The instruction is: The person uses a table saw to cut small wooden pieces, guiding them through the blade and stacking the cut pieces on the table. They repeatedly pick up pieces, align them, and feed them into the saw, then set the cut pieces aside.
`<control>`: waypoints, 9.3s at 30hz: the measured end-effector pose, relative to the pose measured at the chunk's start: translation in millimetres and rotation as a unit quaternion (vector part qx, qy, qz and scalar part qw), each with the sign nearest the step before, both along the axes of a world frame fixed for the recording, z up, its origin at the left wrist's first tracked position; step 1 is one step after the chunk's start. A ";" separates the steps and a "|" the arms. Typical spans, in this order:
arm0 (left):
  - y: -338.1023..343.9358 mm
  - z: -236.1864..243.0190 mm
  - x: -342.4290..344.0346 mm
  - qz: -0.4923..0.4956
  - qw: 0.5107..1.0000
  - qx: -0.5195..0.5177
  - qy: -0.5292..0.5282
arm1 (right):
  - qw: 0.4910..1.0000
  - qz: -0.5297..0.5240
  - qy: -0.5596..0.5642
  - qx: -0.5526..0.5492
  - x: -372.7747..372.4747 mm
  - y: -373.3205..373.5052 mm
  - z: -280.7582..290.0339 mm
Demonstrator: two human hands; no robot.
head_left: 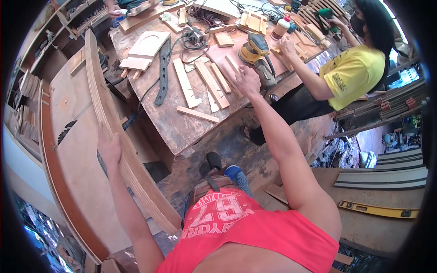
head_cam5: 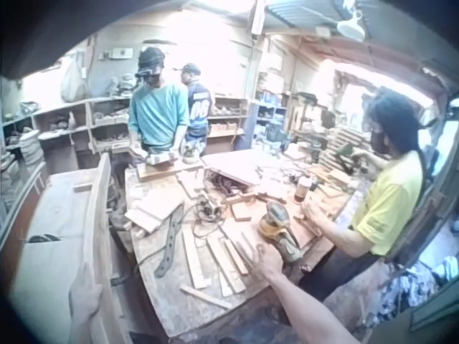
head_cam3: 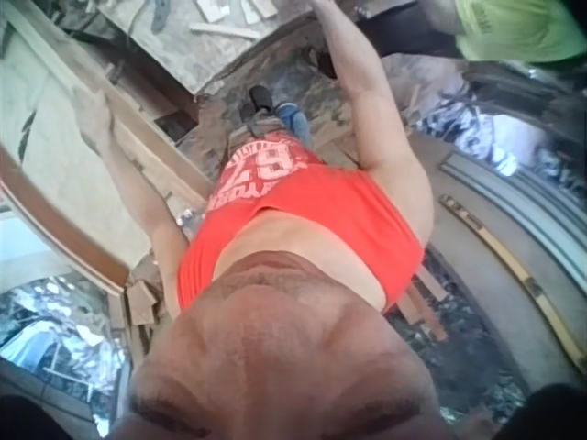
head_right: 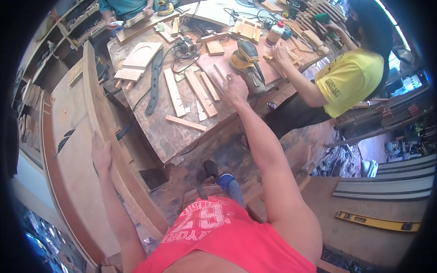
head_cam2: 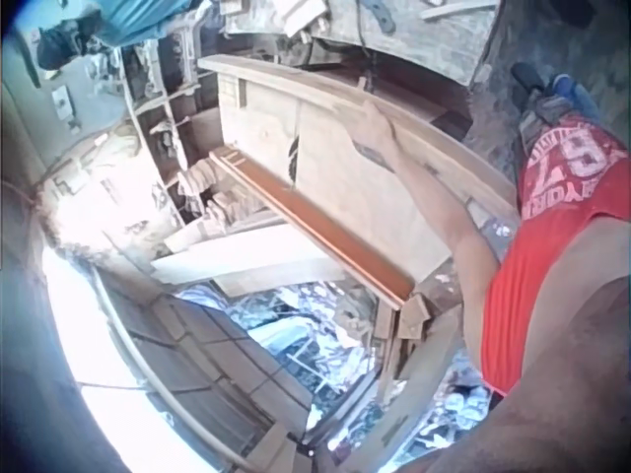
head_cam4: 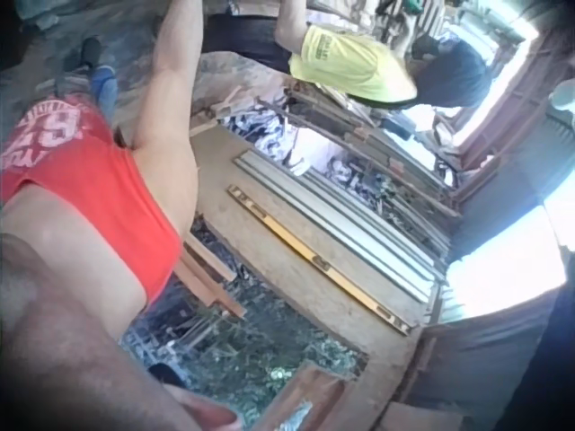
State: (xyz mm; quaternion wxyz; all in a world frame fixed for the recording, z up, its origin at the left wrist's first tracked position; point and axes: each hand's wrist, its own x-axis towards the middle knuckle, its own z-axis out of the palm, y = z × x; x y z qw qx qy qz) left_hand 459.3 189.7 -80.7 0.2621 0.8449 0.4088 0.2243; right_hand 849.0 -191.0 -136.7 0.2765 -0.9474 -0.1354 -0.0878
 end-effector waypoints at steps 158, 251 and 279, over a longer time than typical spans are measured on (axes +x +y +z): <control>30.1 -17.1 12.8 0.040 0.994 0.054 0.086 | 0.876 -0.112 0.468 -0.037 -564.7 -289.6 -259.4; -243.4 26.4 24.5 -0.024 0.671 -0.608 -0.424 | 0.886 -0.087 0.436 0.128 -489.6 -306.6 -251.9; -146.7 98.1 -477.5 -0.197 0.840 -0.404 -0.305 | 0.890 0.416 -0.184 -0.027 -612.4 22.6 252.8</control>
